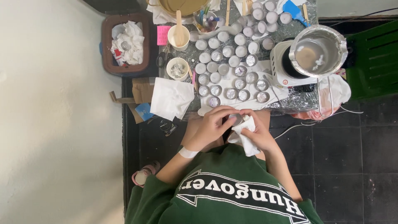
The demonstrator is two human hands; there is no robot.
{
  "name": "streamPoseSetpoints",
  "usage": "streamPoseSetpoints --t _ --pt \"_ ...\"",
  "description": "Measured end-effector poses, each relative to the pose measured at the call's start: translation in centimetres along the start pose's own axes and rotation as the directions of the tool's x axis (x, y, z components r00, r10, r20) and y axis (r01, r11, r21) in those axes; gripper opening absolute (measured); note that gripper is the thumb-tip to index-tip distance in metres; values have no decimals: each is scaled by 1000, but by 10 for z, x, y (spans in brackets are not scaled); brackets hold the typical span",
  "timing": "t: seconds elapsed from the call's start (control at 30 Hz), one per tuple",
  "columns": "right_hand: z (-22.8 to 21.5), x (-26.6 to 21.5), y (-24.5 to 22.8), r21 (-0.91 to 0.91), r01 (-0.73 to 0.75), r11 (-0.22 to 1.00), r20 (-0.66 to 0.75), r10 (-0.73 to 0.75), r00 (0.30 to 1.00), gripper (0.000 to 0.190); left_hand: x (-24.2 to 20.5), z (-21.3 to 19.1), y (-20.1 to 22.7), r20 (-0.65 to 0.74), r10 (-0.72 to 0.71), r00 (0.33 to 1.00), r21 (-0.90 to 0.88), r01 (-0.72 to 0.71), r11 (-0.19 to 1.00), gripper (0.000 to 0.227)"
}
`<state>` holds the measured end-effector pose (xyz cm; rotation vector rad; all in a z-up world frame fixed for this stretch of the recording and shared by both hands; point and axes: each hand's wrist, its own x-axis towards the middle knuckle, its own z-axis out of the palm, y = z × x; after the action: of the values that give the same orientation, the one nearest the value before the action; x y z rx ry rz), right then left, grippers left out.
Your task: Cleaning and preparing small metal candle tins by wiping them with a paper towel and using a tool to scrape residue.
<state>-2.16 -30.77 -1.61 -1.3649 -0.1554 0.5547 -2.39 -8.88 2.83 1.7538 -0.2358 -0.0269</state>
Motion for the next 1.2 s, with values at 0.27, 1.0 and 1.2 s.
streamPoseSetpoints --t 0.27,1.0,1.2 --pt "-8 2 17 -104 -24 994 -137 9 991 38 0 2 -1 101 91 991 49 -96 994 41" --pt "-19 13 59 99 109 989 -320 -72 945 26 4 19 9 90 144 985 33 -147 989 43" --pt "-15 10 20 137 100 986 -356 -45 933 13 70 -6 -42 -157 318 935 570 -177 802 50"
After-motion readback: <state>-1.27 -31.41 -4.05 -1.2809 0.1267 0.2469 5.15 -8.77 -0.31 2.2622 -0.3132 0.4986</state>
